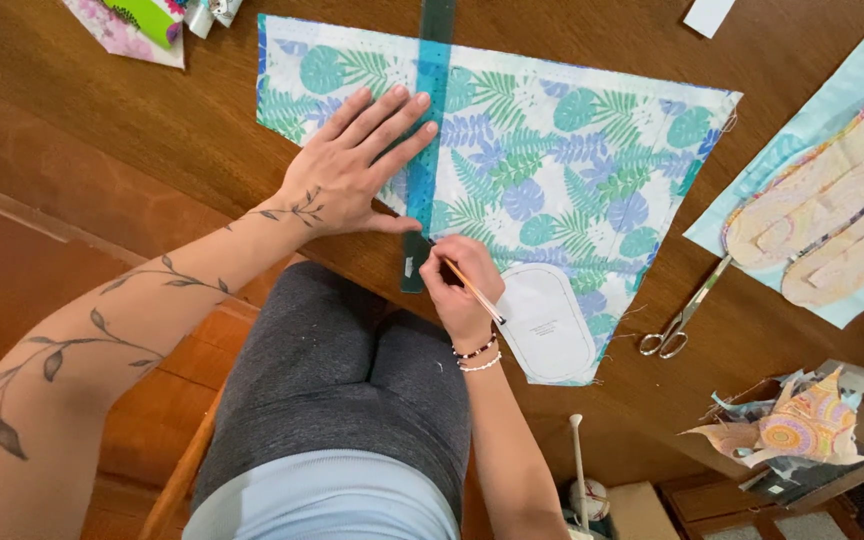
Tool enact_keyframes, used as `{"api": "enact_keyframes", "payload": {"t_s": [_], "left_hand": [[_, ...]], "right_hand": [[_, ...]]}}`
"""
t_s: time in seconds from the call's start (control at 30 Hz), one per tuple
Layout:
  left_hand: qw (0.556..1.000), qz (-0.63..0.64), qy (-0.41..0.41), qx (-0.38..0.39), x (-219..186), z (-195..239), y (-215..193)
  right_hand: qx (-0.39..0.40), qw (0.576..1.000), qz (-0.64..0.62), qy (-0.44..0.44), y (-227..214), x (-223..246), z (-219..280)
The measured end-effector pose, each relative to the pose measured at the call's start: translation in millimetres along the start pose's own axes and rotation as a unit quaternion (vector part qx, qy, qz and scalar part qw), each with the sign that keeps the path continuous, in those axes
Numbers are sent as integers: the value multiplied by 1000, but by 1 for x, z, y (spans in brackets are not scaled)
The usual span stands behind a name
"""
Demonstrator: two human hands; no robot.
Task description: The person cuts a piece of patterned fabric using scissors, then marks the fabric with a pencil and ruler. They handle a paper pattern and a ruler to draw straight lines on the fabric.
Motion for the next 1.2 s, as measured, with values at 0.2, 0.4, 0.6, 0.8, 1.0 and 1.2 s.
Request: {"api": "enact_keyframes", "payload": {"t_s": [0.2, 0.4, 0.6, 0.8, 1.0, 1.2], "left_hand": [[1000, 6, -13, 14, -3, -2, -3], [1000, -3, -14, 14, -2, -2, -2], [1000, -15, -3, -5, -1, -2, -1], [1000, -13, -5, 5, 0, -2, 0], [1000, -8, -9, 1, -1, -2, -1], [1000, -10, -4, -5, 0, -3, 0]], "right_hand": [[2, 1000, 9, -1, 1, 0, 0], [3, 1000, 6, -1, 1, 0, 1], [9, 1000, 11, 14, 1, -2, 1], [1, 1000, 2, 3, 0, 0, -1], [-4, 1000, 0, 24, 1, -5, 1], [-5, 1000, 13, -1, 0, -3, 0]]}}
Point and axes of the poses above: each hand's wrist, its own z-axis away from the middle knuckle, its own y-axis out of the palm, x = y × z, the point moved 3 cm from there along -z, towards the middle knuckle, and after that the axes turned 12 degrees about z, right-handed, at the moved point
